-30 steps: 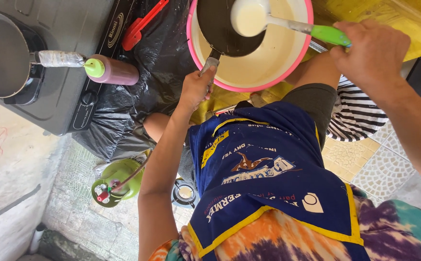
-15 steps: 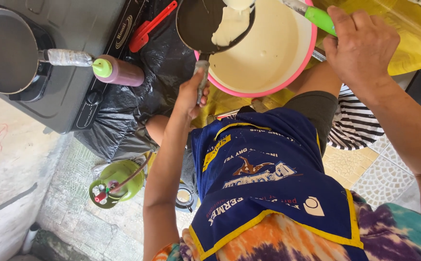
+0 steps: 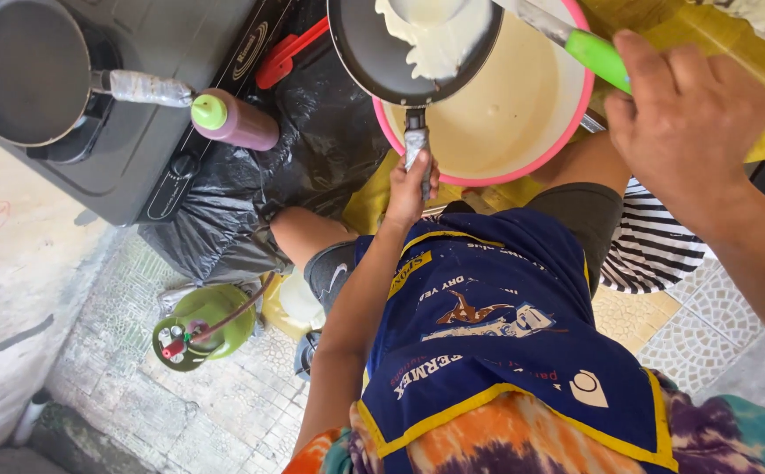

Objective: The person is making crepes by pouring batter into multiple pans on a floor-level stove, spreading it, and adding toppings from a squeeze bottle.

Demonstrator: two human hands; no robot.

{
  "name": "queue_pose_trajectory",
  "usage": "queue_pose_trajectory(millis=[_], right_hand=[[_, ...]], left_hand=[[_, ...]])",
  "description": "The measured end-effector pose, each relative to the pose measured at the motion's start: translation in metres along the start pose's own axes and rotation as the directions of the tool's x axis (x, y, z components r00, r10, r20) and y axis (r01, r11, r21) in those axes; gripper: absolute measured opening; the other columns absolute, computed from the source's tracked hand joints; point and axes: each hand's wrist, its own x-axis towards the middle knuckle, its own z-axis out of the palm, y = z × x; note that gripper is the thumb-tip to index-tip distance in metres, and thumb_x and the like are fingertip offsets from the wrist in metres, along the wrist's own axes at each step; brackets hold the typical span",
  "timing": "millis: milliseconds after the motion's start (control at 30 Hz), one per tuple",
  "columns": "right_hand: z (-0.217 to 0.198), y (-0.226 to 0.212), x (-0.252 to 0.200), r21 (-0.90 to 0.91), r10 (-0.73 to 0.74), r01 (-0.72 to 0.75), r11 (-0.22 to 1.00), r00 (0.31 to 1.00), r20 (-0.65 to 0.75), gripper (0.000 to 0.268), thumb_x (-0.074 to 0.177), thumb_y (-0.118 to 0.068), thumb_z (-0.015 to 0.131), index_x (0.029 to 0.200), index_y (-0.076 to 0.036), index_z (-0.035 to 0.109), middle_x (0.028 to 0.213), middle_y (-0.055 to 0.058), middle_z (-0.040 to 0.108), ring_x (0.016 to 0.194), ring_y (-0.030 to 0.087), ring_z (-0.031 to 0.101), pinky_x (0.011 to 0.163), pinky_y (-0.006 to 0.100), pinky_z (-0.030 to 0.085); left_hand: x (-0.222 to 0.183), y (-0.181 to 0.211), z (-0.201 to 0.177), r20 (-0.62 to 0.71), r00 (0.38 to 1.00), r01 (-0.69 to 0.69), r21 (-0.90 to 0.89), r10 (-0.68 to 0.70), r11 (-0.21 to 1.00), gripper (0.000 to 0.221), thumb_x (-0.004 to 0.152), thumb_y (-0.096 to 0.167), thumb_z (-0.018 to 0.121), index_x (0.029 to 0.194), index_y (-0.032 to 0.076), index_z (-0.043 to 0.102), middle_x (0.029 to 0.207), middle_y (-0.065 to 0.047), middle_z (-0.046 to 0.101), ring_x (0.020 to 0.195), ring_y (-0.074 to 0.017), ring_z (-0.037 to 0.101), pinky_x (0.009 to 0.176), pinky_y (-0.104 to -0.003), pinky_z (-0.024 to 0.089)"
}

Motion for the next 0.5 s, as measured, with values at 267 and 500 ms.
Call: queue_pose_trajectory(millis=[267, 500], right_hand=[[-0.024, -0.012, -0.009, 0.008, -0.008, 0.007, 1.000, 0.995, 0.100, 0.040, 0.096, -0.029, 0.079, 0.136, -0.034, 0.085, 0.088, -0.010, 0.053, 0.070, 0.010, 0.047, 0.058, 0.025, 0.031], [0.021, -0.012, -0.037, -0.010, 0.124, -0.125, 0.992, 0.955, 0.269, 0.050, 0.094, -0.053, 0.080, 0.142, -0.040, 0.080, 0.091, -0.011, 0.062, 0.071, 0.012, 0.064, 0.052, 0.029, 0.037]], left_hand=[[0.002, 0.055, 0.054, 0.000, 0.978, 0.209, -0.081, -0.210, 0.975, 0.044, 0.088, 0.051, 0.069, 0.084, 0.008, 0.060, 0.056, -0.003, 0.055, 0.036, -0.0111, 0.044, 0.036, -0.023, 0.036], [0.020, 0.103, 0.044, -0.015, 0.765, 0.644, -0.011, -0.644, 0.765, 0.048, 0.084, 0.055, 0.068, 0.085, 0.008, 0.058, 0.059, 0.003, 0.052, 0.038, -0.0040, 0.040, 0.033, -0.019, 0.025]])
